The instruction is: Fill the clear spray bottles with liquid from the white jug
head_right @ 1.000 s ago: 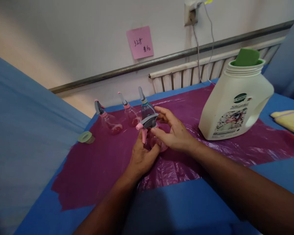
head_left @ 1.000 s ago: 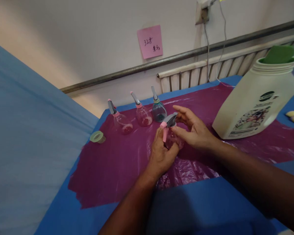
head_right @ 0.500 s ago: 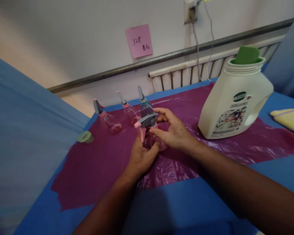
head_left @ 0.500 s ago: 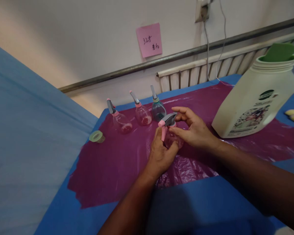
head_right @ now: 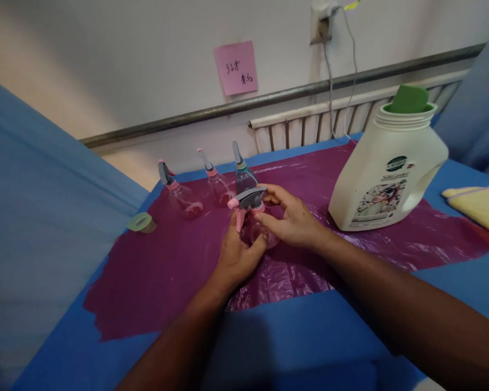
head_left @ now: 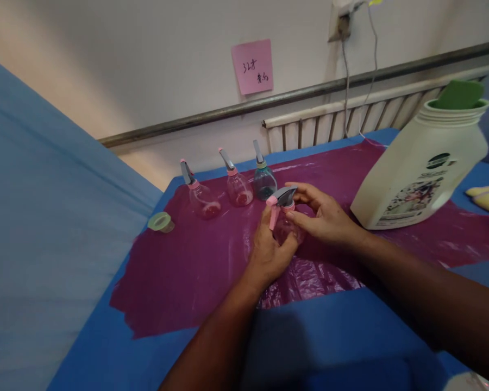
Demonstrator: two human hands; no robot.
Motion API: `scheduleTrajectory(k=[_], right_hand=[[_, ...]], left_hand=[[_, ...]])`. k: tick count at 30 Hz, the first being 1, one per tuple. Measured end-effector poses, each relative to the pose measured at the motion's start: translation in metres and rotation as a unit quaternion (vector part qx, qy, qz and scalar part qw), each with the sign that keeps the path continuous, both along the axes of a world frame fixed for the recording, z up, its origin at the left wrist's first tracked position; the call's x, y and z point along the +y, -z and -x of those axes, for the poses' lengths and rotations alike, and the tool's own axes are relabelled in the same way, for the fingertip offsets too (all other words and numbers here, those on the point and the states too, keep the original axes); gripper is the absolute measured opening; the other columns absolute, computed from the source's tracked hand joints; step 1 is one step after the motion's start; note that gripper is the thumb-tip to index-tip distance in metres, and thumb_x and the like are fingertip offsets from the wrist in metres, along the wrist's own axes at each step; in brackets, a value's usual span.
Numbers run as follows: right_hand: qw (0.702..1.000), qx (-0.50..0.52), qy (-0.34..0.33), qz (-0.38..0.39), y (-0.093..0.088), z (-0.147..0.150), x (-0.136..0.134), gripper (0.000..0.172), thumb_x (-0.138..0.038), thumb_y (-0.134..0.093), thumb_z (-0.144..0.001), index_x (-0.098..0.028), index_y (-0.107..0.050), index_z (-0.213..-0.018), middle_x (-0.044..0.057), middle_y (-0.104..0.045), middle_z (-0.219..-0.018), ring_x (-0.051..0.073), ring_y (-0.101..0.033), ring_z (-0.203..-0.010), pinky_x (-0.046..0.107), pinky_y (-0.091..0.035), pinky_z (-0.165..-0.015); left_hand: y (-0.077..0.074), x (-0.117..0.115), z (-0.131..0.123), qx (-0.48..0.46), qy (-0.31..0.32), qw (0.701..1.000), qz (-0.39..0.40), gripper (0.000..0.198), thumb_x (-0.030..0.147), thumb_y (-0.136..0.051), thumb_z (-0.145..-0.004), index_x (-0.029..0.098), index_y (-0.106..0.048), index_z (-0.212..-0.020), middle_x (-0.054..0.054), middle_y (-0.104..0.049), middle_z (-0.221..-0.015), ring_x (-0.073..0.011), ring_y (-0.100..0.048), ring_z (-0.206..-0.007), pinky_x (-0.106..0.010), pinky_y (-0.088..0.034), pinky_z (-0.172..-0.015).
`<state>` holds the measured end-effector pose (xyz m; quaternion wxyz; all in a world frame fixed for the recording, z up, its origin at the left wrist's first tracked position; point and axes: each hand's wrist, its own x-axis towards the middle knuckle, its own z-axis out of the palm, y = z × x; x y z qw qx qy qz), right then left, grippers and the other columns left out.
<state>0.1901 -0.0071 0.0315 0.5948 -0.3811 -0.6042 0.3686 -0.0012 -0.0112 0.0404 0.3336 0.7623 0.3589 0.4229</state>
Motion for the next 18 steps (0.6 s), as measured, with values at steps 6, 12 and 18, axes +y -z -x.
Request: scheduleTrajectory(k=[6, 12, 18], right_hand=[[0.996, -0.087, -0.006, -0.007, -0.01, -0.016, 0.002, 0.029, -0.041, -0.093, -0.093, -0.029, -0.087, -0.119, 0.004, -0.088, -0.122, 0.029, -0.081, -0.119, 0.052, -0.062, -0.117], [0.994, -0.001, 0.108, -0.004, -0.037, -0.039, 0.019, 0.04, -0.04, -0.105, -0.075, -0.026, -0.085, -0.106, 0.001, -0.086, -0.104, 0.021, -0.078, -0.094, 0.04, -0.066, -0.093], [0.959, 0.026, 0.278, -0.05, -0.062, -0.059, 0.078, 0.042, -0.033, -0.098, -0.069, -0.025, -0.071, -0.099, -0.001, -0.079, -0.096, 0.019, -0.073, -0.086, 0.034, -0.061, -0.08]], left_hand=[[0.007, -0.001, 0.001, -0.004, 0.019, 1.0, 0.012, 0.078, 0.026, -0.078, -0.1, 0.026, -0.049, -0.173, -0.014, -0.068, -0.169, -0.0341, -0.068, -0.156, -0.054, -0.057, -0.132], [0.02, 0.002, 0.002, 0.064, -0.002, 0.998, -0.008, 0.089, 0.018, -0.07, -0.096, 0.022, -0.04, -0.179, -0.017, -0.053, -0.183, -0.0354, -0.052, -0.171, -0.061, -0.042, -0.145], [0.023, -0.001, 0.0, 0.147, 0.047, 0.985, -0.078, 0.057, 0.023, -0.066, -0.104, 0.021, -0.064, -0.16, -0.014, -0.07, -0.163, -0.0329, -0.066, -0.154, -0.056, -0.052, -0.135]])
